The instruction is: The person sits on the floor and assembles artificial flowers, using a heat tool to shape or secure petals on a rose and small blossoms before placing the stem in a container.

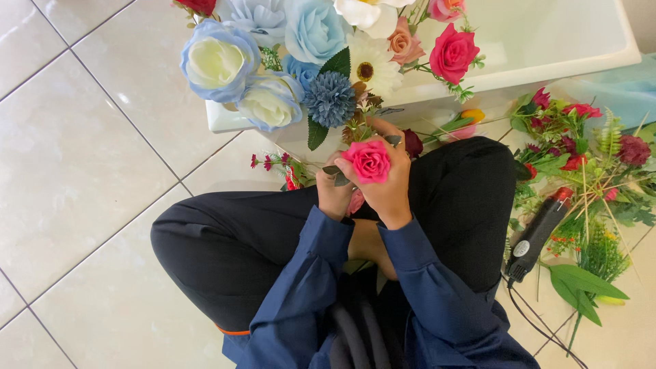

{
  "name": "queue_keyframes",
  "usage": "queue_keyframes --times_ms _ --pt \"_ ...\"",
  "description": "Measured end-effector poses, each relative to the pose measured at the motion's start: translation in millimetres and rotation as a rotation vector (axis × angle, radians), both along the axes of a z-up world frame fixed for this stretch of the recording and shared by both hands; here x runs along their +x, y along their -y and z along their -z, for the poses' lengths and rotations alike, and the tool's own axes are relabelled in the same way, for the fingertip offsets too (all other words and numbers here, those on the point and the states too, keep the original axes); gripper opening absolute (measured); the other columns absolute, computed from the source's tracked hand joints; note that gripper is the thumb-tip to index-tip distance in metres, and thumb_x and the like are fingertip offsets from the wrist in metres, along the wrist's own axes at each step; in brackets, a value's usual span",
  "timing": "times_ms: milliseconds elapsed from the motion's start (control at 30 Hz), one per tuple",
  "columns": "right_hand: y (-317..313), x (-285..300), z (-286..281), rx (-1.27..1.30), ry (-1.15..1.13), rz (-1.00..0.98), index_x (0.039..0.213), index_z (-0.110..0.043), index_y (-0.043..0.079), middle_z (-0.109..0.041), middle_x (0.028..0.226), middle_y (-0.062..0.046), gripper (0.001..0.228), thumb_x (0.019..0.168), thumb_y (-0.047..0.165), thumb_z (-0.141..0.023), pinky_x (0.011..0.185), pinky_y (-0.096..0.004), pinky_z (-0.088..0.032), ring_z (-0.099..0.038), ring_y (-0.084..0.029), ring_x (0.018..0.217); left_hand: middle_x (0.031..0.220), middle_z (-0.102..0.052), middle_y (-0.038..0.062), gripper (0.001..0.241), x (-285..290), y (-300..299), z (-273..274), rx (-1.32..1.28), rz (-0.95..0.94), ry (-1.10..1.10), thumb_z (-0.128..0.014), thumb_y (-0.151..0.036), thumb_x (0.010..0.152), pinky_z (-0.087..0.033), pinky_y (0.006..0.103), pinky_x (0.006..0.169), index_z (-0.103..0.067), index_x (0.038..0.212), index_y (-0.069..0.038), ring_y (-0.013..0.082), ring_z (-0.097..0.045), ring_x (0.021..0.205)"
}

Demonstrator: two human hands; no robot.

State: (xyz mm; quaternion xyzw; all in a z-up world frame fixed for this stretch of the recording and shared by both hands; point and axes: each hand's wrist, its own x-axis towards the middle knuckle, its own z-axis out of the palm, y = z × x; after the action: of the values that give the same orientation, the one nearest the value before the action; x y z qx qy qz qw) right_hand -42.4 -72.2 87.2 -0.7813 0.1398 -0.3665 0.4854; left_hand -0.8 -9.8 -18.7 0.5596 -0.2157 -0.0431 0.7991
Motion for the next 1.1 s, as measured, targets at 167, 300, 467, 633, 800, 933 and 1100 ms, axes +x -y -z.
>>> queue_keyframes --times_ms 167,300,467,633,800,933,1100 --pt "2 -1 40 0.154 0.083 -0.035 0.074 -0.058 0.009 -0.051 0.107 -0.012 0.024 0.063 0.016 -0.079 0.081 -0.035 -0.037 -0.048 -0.02 0.086 0.058 -0.056 0.011 0.02 4 1 -15 -0.016 0.007 0.058 -0.064 -0.007 0.076 -0.039 0.0256 0.053 -0.058 0.057 -0.004 0.0131 -0.045 0.055" --pt "-7 -1 0 0.33 0.047 -0.053 0.07 -0.06 0.005 -0.056 0.075 -0.008 0.025 0.058 0.01 -0.082 0.06 -0.02 -0.044 -0.053 -0.012 0.06 0.063 -0.055 0.01 0.024 4 1 -19 -0.031 0.022 0.071 -0.061 -0.012 0.08 -0.04 0.0256 0.056 -0.055 0.058 -0.004 0.0164 -0.043 0.057" --pt "-7 -1 -10 0.345 0.078 -0.077 0.071 -0.06 0.003 -0.054 0.067 -0.008 0.027 0.056 0.007 -0.082 0.056 -0.019 -0.044 -0.052 -0.01 0.055 0.071 -0.059 0.01 0.022 4 -2 -15 -0.018 0.03 0.084 -0.058 -0.016 0.082 -0.042 0.0283 0.061 -0.059 0.064 -0.005 0.0191 -0.05 0.061" --pt "2 -7 -25 0.17 0.059 -0.159 0.09 -0.056 0.011 -0.042 0.121 -0.009 0.039 0.064 0.032 -0.077 0.096 -0.03 -0.027 -0.04 -0.017 0.111 0.07 -0.055 0.011 0.017 8 -2 -17 -0.04 0.047 0.061 -0.064 -0.013 0.077 -0.04 0.0274 0.059 -0.058 0.063 -0.005 0.0152 -0.046 0.062" --pt "22 -14 -19 0.237 -0.08 -0.388 0.12 -0.043 0.012 -0.029 0.129 -0.008 0.079 0.055 0.038 -0.081 0.103 -0.04 -0.02 -0.027 -0.019 0.121 0.067 -0.055 0.007 0.014 6 -2 -18 -0.047 0.053 0.039 -0.069 -0.009 0.073 -0.042 0.0244 0.058 -0.061 0.062 -0.007 0.0127 -0.049 0.062" --pt "31 -19 -13 0.234 -0.128 -0.489 0.127 -0.037 0.014 -0.028 0.129 -0.008 0.096 0.046 0.037 -0.084 0.103 -0.041 -0.017 -0.024 -0.019 0.122 0.069 -0.056 0.007 0.013 7 0 -5 -0.069 0.047 0.038 -0.068 -0.009 0.074 -0.042 0.0245 0.059 -0.061 0.063 -0.006 0.0139 -0.05 0.063" --pt "31 -17 -25 -0.138 -0.137 -0.274 0.115 -0.05 0.013 -0.039 0.121 -0.01 0.071 0.057 0.042 -0.079 0.098 -0.04 -0.023 -0.034 -0.023 0.112 0.07 -0.058 0.005 0.015 4 1 -10 -0.011 0.111 0.069 -0.069 -0.016 0.075 -0.044 0.0257 0.061 -0.063 0.065 -0.006 0.0121 -0.05 0.063"
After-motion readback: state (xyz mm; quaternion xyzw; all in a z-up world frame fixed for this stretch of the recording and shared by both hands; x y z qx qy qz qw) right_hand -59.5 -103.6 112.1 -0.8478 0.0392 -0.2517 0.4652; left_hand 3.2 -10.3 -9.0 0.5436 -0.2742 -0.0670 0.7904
